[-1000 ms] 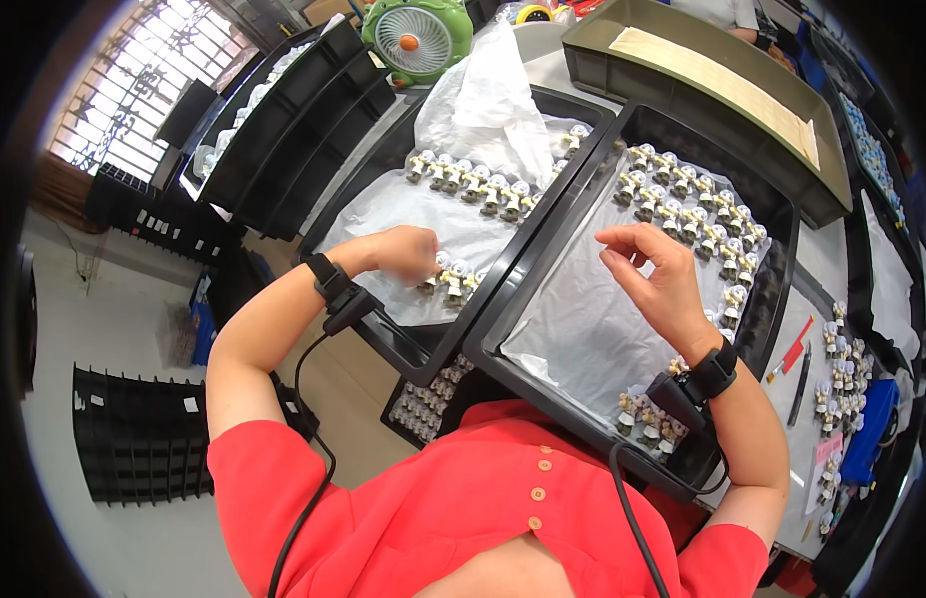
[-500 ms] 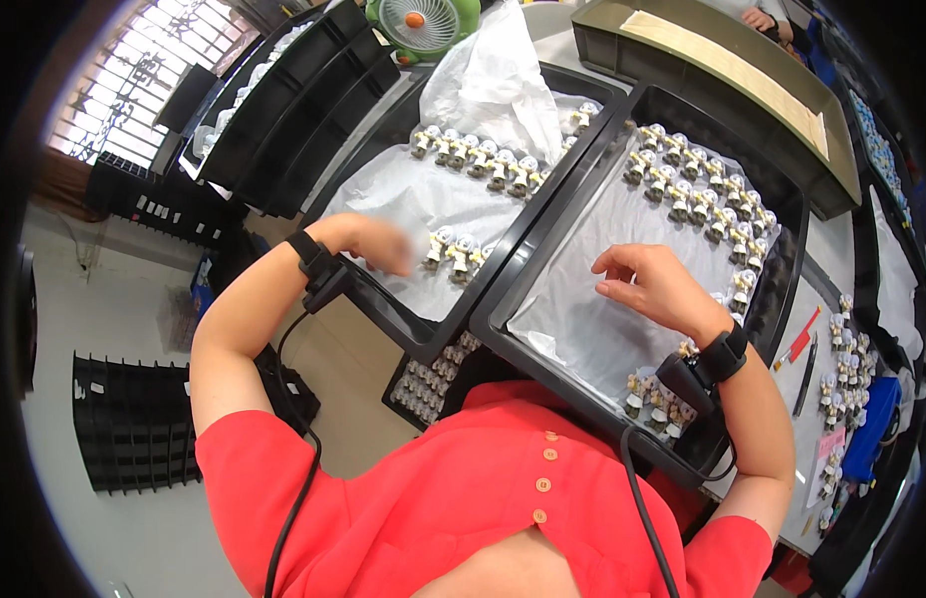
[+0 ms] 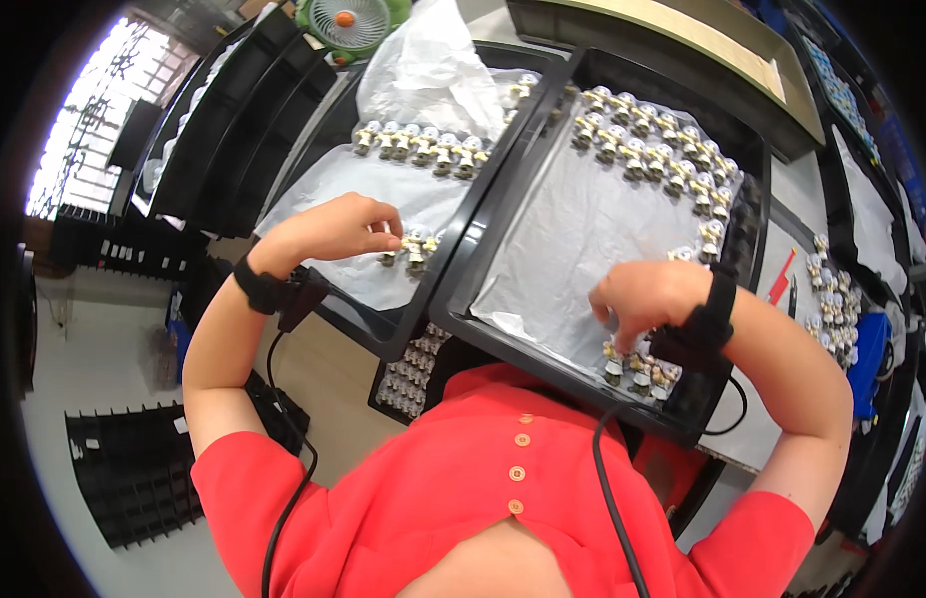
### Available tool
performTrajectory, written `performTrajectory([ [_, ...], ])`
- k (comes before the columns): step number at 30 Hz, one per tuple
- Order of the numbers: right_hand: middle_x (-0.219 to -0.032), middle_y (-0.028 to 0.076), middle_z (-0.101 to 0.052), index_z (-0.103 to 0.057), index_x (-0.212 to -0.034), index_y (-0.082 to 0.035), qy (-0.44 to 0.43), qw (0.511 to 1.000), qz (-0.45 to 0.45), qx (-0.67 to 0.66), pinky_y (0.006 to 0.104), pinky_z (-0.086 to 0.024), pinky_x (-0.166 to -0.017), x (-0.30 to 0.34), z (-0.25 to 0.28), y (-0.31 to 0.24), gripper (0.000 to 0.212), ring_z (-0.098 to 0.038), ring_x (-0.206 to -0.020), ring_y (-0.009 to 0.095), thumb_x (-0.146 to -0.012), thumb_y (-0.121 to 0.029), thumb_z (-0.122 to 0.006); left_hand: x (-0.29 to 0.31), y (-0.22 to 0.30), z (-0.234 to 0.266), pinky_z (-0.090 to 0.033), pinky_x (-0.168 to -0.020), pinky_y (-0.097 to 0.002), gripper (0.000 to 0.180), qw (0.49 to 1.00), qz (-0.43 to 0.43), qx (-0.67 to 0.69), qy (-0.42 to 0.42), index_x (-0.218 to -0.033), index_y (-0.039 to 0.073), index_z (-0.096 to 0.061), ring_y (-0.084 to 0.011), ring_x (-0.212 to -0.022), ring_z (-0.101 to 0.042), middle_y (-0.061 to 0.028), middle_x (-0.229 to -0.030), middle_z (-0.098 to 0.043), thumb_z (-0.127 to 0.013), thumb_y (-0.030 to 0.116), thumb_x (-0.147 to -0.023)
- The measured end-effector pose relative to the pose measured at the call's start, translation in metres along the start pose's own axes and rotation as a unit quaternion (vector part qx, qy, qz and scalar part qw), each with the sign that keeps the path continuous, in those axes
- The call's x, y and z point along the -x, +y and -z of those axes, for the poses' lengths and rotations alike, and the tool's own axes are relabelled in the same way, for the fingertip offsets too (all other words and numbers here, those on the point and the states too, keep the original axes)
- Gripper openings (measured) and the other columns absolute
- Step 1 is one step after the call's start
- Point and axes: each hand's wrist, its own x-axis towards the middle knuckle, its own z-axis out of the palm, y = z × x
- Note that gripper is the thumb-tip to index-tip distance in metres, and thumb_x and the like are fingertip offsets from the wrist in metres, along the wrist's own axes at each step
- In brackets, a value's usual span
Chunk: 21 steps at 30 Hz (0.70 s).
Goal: The person assembles small, white, bell-shaped figurines by hand, picking them from a tray and placing them into a second tray. They use a small tool to adjust a component on one of the figurines before placing it in the tray.
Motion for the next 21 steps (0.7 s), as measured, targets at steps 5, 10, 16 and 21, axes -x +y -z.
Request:
performTrajectory([
  [5,-0.084,0.015,-0.065,-0.061,-0.093,-0.002,-0.038,0.999,-0.014,0.028,0.0396,-0.048,-0.071,-0.008,-0.011,-0.009,0.045,-0.062,-0.084,0.034,-0.061,-0.027,-0.079,-0.018,-0.034,-0.019,-0.049,-0.071,-0.0388,0.046,0.999,0.051,-0.014,0.015,-0.113,0.004,-0.053,-0.0321,-0.08,-0.063,-0.0173,-0.085,-0.066,-0.069,0.03,-0.078],
  [10,-0.08,0.015,-0.064,-0.06,-0.093,-0.003,-0.047,0.998,-0.024,0.024,0.0392,-0.047,-0.068,-0.012,-0.011,-0.009,0.044,-0.062,-0.081,0.033,-0.06,-0.025,-0.079,-0.024,-0.033,-0.024,-0.049,-0.07,-0.0369,0.047,0.992,0.093,0.079,-0.011,-0.113,0.005,-0.052,-0.0301,-0.08,-0.064,-0.0162,-0.081,-0.064,-0.072,0.022,-0.074],
  [16,-0.076,0.015,-0.063,-0.06,-0.089,-0.002,-0.007,1.0,-0.007,-0.006,0.039,-0.047,-0.065,-0.007,-0.014,-0.008,0.046,-0.062,-0.077,0.033,-0.056,-0.025,-0.08,-0.05,-0.053,-0.034,-0.05,-0.061,-0.033,0.034,0.998,0.003,0.049,0.037,-0.101,0.004,-0.058,-0.0231,-0.074,-0.064,-0.0125,-0.079,-0.062,-0.07,0.013,-0.071],
  [21,-0.079,0.015,-0.063,-0.059,-0.09,-0.001,-0.007,1.0,-0.002,-0.013,0.0385,-0.048,-0.066,-0.007,-0.013,-0.007,0.047,-0.061,-0.077,0.033,-0.057,-0.028,-0.08,-0.054,-0.054,-0.038,-0.051,-0.063,-0.0323,0.044,0.998,0.021,0.044,0.038,-0.108,0.002,-0.056,-0.0227,-0.074,-0.063,-0.0123,-0.082,-0.061,-0.073,0.016,-0.07],
])
